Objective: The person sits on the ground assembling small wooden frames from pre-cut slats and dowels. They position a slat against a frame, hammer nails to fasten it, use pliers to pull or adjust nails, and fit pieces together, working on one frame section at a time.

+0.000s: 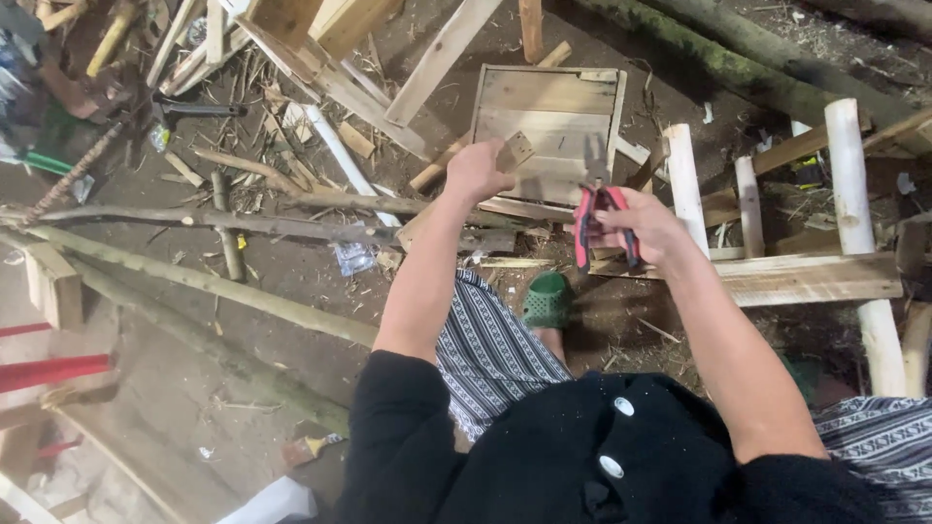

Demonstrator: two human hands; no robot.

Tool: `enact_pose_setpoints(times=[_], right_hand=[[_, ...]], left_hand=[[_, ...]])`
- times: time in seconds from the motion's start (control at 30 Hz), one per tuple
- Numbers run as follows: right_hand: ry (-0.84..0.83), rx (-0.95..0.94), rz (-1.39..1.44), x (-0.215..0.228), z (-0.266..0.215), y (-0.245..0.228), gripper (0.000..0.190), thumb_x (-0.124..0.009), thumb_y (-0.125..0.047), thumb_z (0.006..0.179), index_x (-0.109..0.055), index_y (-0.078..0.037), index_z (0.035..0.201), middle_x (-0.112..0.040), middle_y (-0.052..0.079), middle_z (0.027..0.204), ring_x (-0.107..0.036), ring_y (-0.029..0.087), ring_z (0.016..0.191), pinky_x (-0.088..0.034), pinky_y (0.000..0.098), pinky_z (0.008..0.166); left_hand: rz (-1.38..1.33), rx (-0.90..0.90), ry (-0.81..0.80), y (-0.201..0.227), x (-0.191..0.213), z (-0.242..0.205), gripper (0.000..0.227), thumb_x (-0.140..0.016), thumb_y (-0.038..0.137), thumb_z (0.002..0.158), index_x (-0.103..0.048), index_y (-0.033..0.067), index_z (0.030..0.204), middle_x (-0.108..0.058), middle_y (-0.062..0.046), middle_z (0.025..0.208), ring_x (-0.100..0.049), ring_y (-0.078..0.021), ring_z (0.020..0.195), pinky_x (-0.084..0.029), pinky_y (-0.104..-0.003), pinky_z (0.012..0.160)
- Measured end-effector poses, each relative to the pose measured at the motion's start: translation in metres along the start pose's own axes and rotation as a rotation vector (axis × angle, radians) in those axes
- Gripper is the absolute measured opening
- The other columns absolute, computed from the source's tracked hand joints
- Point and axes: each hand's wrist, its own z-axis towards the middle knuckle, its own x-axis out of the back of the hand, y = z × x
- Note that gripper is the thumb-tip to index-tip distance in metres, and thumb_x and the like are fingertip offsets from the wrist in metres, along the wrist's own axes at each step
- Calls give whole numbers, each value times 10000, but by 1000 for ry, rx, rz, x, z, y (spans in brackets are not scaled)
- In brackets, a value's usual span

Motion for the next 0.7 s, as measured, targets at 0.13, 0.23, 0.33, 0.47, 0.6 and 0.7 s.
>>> enact_pose_setpoints(times=[0.13,0.23,0.33,0.47,0.6,0.7], right_hand=[[12,127,127,-22,-63,-26,412,-648,72,857,-565,3,1254,-673,118,981,-757,326,888,-684,395,637],[30,204,145,-48,-97,-37,333,-648,80,867,-586,12,1187,-670,85,931,-762,295,858,-686,392,611],[15,190,162,-50,-111,-20,369,-706,87,815,-598,54,1166,-581,30,824,-741,231,740,-671,313,563],[27,132,116,-38,-107,5,391,-757,70,792,-631,-1,1155,-530,5,787,-663,148,675,-666,343,536],[25,107,112,-20,-96,30,372,-771,76,788,-643,-11,1126,-501,-13,776,-623,123,669,-664,348,526],[19,100,120,-41,-116,1,375,-771,72,783,-650,-11,1128,-494,-11,764,-614,121,658,-659,336,532]], left_hand=[[59,-93,3,9,-10,2,493,-754,422,708,-643,177,1121,-739,-144,1080,-693,-371,1122,-554,-535,958],[20,-171,-41,37,-3,-16,485,-755,342,728,-603,191,1162,-739,-137,1099,-681,-383,1155,-539,-543,983],[34,-226,-72,68,4,-33,456,-740,317,736,-617,174,1152,-735,-151,1101,-675,-395,1154,-537,-546,979],[115,-290,-56,70,-29,-22,425,-762,377,731,-578,257,1094,-731,-48,1015,-697,-332,1111,-552,-526,950],[142,-345,5,80,-31,-33,358,-744,375,742,-549,276,1025,-710,-4,956,-702,-286,1060,-570,-494,916],[146,-391,72,86,-31,-40,322,-723,363,745,-527,286,988,-676,22,896,-704,-243,1011,-585,-455,873]])
